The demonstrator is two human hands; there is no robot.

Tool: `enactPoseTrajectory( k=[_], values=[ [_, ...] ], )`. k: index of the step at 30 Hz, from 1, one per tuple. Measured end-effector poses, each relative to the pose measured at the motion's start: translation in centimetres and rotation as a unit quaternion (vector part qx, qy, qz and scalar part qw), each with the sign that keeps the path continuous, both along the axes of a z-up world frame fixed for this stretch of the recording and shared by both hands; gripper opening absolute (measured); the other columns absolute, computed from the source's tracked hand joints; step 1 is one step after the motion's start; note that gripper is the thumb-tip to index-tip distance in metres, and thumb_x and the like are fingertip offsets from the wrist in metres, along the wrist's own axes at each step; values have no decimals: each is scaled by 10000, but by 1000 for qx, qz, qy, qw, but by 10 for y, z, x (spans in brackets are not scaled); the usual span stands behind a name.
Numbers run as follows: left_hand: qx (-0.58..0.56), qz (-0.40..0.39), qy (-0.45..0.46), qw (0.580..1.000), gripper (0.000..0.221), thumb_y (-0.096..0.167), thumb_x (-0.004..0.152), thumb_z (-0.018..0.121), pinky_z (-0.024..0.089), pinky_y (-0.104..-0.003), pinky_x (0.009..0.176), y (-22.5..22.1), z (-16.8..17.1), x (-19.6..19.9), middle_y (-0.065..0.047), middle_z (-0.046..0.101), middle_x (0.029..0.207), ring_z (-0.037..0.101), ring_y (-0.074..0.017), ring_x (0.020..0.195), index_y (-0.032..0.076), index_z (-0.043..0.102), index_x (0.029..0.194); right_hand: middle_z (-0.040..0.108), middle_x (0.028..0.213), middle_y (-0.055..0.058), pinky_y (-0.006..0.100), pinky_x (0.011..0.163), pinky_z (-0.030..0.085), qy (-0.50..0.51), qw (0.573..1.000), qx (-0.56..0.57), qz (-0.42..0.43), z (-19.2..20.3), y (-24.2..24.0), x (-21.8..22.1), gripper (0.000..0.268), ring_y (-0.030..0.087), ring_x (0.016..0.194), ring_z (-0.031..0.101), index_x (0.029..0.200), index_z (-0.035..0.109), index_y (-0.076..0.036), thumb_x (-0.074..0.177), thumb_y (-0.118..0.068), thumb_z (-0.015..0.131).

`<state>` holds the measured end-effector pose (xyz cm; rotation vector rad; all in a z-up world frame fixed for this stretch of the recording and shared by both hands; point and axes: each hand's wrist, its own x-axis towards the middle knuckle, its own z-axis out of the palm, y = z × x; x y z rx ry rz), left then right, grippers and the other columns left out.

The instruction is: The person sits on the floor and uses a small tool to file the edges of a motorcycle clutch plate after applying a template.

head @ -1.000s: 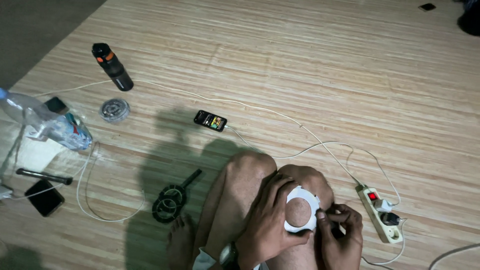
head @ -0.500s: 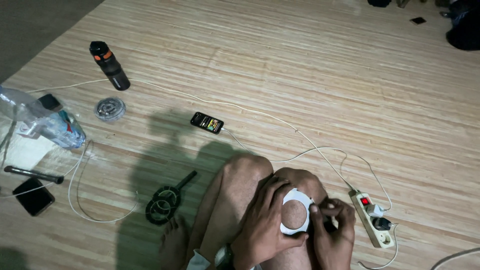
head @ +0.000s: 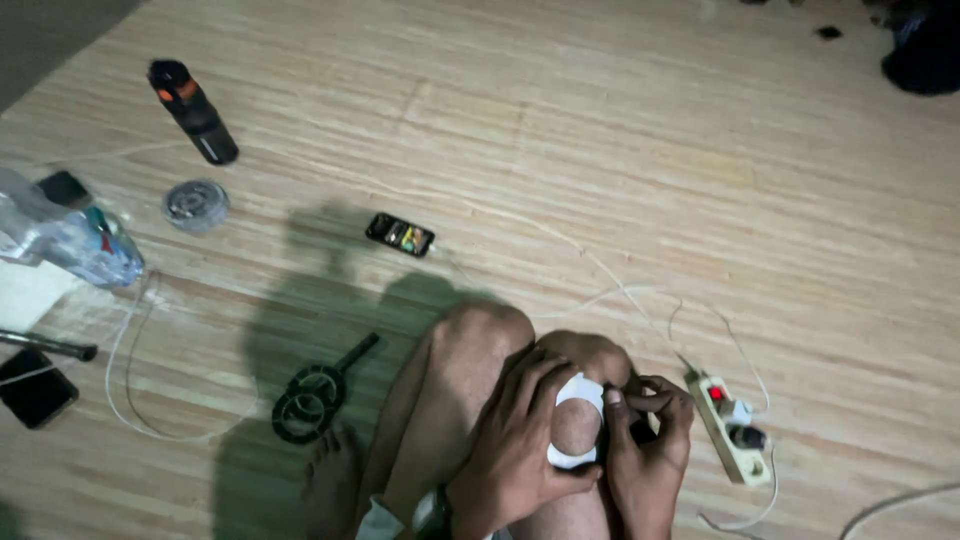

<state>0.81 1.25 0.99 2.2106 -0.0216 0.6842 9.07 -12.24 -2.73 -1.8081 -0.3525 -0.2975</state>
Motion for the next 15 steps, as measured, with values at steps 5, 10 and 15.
enactPoseTrajectory(
  k=[5, 10, 15],
  values=[
    [15, 2, -22, 1000, 1001, 282, 632, 931, 381, -555, 1165, 2, 10, -2, -237, 478, 1443, 480, -457, 1350, -38, 437, 1441, 550, 1253, 137, 363, 1061, 449, 32, 999, -20, 3, 9, -14, -28, 213, 244, 1155, 552, 861, 479, -20, 927, -9, 682],
    [4, 3, -36, 999, 981, 263, 657, 922, 400, -578, 1171, 2, 9, -6, -255, 479, 1444, 493, -478, 1344, -44, 432, 1449, 539, 1264, 166, 380, 1062, 437, 21, 997, -68, -7, 11, -16, -27, 258, 272, 1163, 549, 851, 454, -7, 912, 0, 705],
    [20, -9, 11, 1000, 1030, 273, 640, 920, 341, -538, 1188, 3, 9, -4, -234, 465, 1466, 461, -439, 1370, -23, 406, 1481, 525, 1277, 161, 388, 1064, 449, -6, 998, -53, 34, 38, 7, -10, 204, 263, 1165, 546, 882, 481, -4, 913, 19, 682]
  ],
)
